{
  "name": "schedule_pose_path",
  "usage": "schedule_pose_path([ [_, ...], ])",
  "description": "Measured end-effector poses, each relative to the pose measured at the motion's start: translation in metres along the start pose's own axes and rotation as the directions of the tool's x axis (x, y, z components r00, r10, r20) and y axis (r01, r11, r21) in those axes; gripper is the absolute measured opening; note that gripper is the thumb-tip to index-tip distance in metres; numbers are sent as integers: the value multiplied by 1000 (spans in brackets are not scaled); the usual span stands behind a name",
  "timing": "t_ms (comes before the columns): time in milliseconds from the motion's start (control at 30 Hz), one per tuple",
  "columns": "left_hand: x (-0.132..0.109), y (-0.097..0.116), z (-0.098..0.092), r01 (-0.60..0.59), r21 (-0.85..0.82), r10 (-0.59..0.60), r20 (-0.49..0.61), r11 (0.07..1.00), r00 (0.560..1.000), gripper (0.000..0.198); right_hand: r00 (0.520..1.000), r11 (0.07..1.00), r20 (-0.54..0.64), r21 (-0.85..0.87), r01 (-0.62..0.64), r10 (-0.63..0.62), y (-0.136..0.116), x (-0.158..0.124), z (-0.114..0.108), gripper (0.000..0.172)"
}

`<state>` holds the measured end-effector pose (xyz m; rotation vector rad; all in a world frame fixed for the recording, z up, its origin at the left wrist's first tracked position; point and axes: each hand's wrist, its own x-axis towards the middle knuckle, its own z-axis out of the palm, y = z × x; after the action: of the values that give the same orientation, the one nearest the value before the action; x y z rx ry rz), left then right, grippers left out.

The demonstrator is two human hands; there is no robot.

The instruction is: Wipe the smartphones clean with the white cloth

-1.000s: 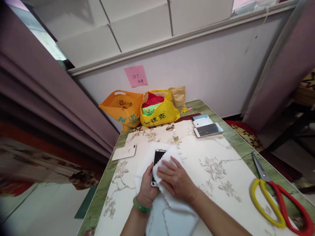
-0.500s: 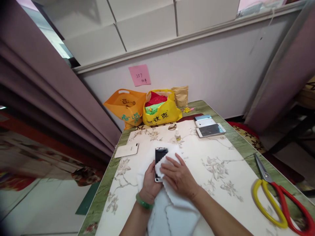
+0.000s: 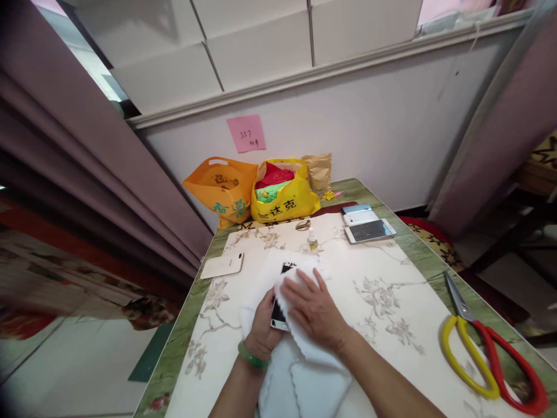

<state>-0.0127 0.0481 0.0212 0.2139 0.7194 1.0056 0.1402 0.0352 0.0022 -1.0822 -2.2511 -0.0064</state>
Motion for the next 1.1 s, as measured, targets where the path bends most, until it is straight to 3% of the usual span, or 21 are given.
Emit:
schedule_pose_path([
  [67, -1, -1, 1, 15, 11, -16, 22, 1000, 1000, 25, 995, 995, 36, 26, 95, -96, 3, 1, -1, 50],
  [100, -1, -1, 2, 32, 20, -33, 34, 999, 999, 26, 998, 998, 19, 11, 61, -61, 4, 1, -1, 50],
  [233, -2, -1, 5, 61, 72, -64, 35, 996, 997, 26, 966, 966, -119, -91, -242, 231, 7, 3, -1, 51],
  [267, -2, -1, 5, 52, 71, -54, 32, 996, 998, 26, 971, 970, -105, -92, -225, 216, 6, 3, -2, 51],
  [400, 1, -1, 1, 9, 24, -10, 36, 1000, 999, 24, 998, 998, 36, -26, 52, -51, 0, 3, -3, 50],
  [433, 1, -1, 0, 8, 20, -9, 38, 1000, 999, 25, 999, 999, 26, -31, 38, -37, -1, 3, -3, 50],
  [533, 1, -1, -1, 6, 32, -7, 26, 999, 1000, 29, 985, 983, -79, -86, -161, 154, -1, 4, -1, 52],
  [567, 1, -1, -1, 5, 35, -6, 16, 999, 1000, 29, 984, 982, -79, -88, -165, 159, -1, 4, -1, 53],
  [700, 1, -1, -1, 4, 29, -4, -8, 1000, 1000, 23, 998, 998, 20, -19, 57, -56, -1, 4, -1, 52],
  [833, 1, 1, 1, 10, -5, -10, -10, 1000, 1000, 24, 987, 992, -113, -43, -118, 112, 0, 2, -5, 49],
  [867, 2, 1, 1, 7, -24, -7, -15, 1000, 1000, 25, 990, 994, -104, -28, -101, 98, 0, 2, -6, 48],
  [1000, 2, 4, 0, 23, -83, -23, -7, 996, 1000, 26, 991, 987, 20, 92, 131, -133, -1, 0, -6, 38],
  [1100, 3, 4, -1, 16, -83, -18, -25, 996, 1000, 25, 997, 998, -62, 27, -54, 56, 0, 0, -4, 38],
])
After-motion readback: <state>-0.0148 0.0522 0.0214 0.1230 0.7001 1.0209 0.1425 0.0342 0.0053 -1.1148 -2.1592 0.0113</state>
